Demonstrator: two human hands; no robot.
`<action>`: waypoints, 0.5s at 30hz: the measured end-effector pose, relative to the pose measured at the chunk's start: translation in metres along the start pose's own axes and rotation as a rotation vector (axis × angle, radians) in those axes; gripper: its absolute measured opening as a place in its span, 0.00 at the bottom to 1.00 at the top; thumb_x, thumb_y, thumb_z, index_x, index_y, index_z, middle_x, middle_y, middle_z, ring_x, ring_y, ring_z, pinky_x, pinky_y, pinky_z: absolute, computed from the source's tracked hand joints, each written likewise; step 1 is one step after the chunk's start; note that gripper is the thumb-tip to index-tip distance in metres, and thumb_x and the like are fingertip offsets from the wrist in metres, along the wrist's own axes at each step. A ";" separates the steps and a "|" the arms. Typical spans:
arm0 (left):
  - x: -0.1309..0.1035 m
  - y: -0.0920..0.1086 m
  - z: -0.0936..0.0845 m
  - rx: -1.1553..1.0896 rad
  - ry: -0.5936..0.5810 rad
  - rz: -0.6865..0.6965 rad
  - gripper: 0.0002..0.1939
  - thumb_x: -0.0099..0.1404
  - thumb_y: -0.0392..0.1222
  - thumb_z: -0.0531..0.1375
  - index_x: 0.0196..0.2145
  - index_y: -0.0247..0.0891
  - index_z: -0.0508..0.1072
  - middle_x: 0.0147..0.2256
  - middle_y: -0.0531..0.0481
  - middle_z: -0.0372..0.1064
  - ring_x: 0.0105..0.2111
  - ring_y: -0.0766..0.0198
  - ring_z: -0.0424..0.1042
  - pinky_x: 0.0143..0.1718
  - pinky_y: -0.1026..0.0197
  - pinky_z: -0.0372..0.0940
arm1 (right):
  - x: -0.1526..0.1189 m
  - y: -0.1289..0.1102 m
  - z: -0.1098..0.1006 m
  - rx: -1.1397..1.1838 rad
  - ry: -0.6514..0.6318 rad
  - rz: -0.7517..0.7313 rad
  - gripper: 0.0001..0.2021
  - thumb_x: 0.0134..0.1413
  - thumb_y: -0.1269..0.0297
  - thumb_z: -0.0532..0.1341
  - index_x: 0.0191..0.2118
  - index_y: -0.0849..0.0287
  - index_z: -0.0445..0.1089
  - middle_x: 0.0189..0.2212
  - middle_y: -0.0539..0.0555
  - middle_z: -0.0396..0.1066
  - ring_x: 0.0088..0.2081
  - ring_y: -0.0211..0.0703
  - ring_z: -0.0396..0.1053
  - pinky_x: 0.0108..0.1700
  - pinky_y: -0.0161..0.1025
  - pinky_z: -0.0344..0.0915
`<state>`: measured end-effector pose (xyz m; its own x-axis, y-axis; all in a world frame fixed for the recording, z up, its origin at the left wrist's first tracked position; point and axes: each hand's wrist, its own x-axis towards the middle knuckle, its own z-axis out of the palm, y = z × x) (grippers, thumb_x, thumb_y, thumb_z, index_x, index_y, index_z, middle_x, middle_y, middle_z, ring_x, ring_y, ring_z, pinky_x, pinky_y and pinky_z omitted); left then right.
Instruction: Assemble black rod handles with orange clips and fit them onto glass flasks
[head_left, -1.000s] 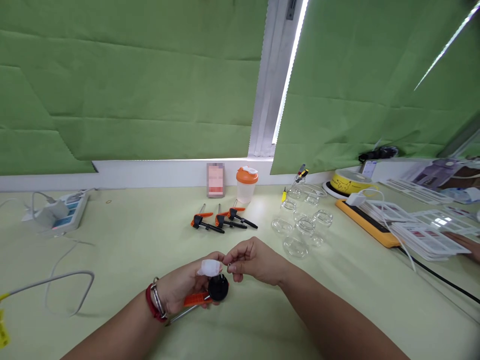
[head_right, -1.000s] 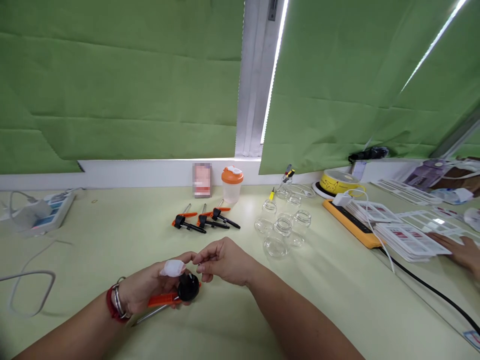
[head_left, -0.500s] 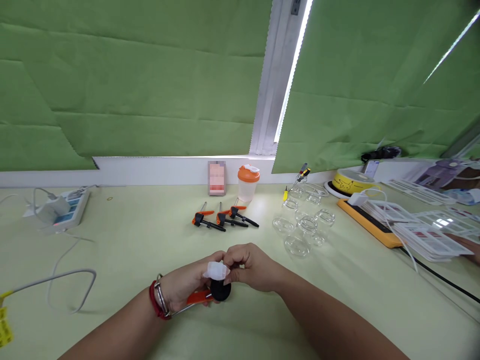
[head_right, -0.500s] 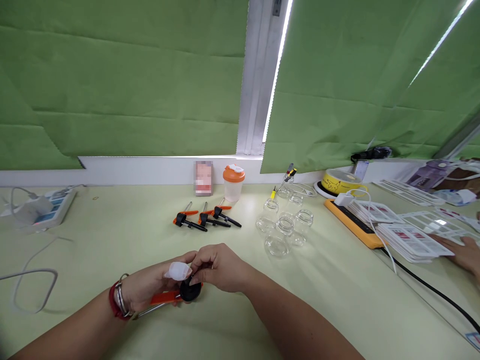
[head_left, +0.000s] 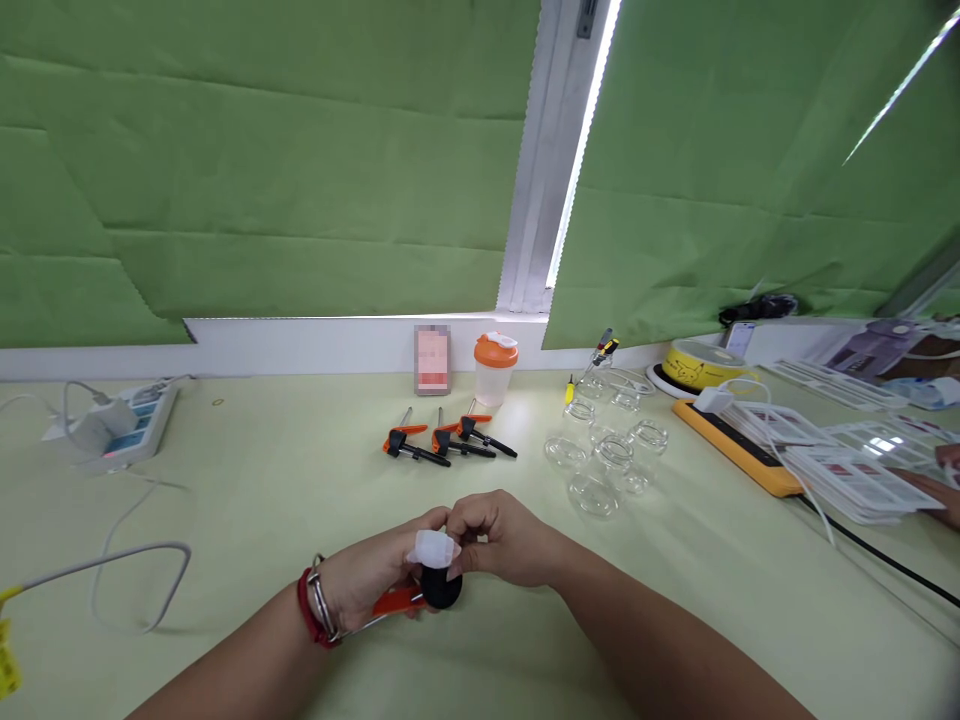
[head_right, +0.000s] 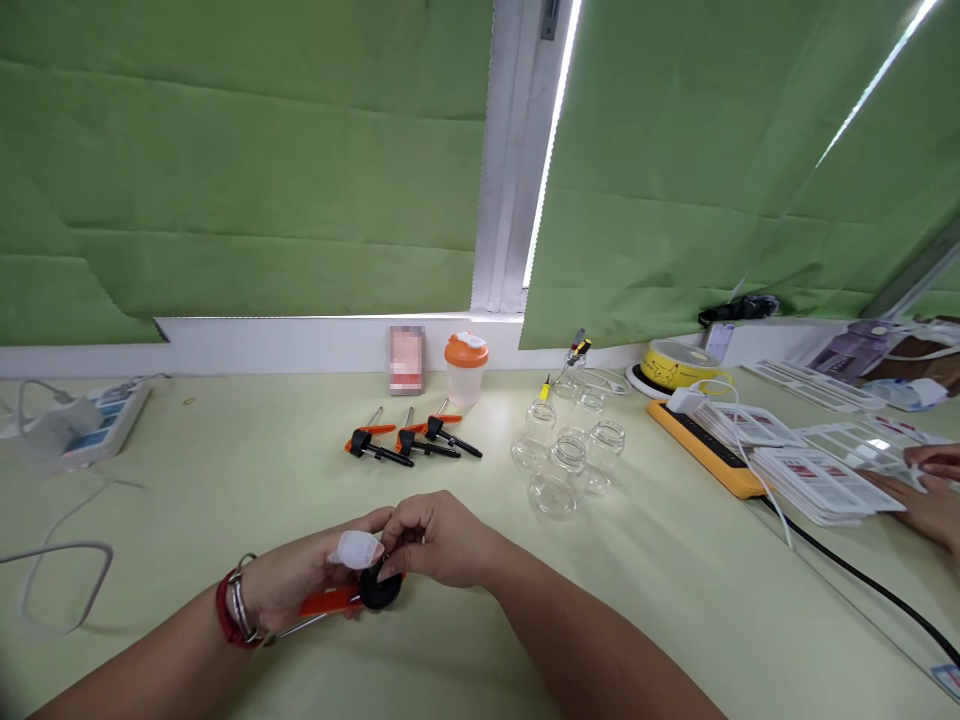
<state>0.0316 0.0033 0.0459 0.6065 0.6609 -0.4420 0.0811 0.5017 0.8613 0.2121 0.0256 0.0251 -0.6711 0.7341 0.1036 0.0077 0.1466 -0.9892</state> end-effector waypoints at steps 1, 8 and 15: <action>0.000 0.000 0.000 -0.001 -0.003 0.004 0.15 0.49 0.45 0.60 0.34 0.41 0.62 0.27 0.55 0.60 0.25 0.67 0.60 0.23 0.65 0.52 | 0.000 0.000 0.000 -0.003 -0.002 -0.006 0.07 0.40 0.66 0.69 0.28 0.60 0.73 0.31 0.49 0.72 0.33 0.38 0.69 0.36 0.35 0.66; -0.001 0.001 0.000 -0.003 0.006 0.006 0.15 0.49 0.46 0.60 0.34 0.41 0.62 0.27 0.54 0.60 0.26 0.67 0.60 0.24 0.65 0.52 | -0.001 0.000 -0.001 0.004 -0.006 -0.022 0.07 0.41 0.64 0.69 0.28 0.59 0.73 0.32 0.49 0.72 0.34 0.38 0.69 0.38 0.36 0.66; -0.001 0.001 0.000 -0.004 -0.002 -0.001 0.14 0.49 0.44 0.59 0.34 0.40 0.62 0.27 0.54 0.61 0.26 0.66 0.60 0.24 0.65 0.52 | 0.000 0.001 0.002 0.012 0.032 0.061 0.13 0.34 0.63 0.72 0.25 0.61 0.69 0.26 0.48 0.68 0.27 0.35 0.64 0.30 0.34 0.62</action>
<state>0.0307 0.0027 0.0469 0.6078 0.6595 -0.4424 0.0781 0.5048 0.8597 0.2105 0.0245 0.0239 -0.6454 0.7624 0.0464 0.0389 0.0935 -0.9949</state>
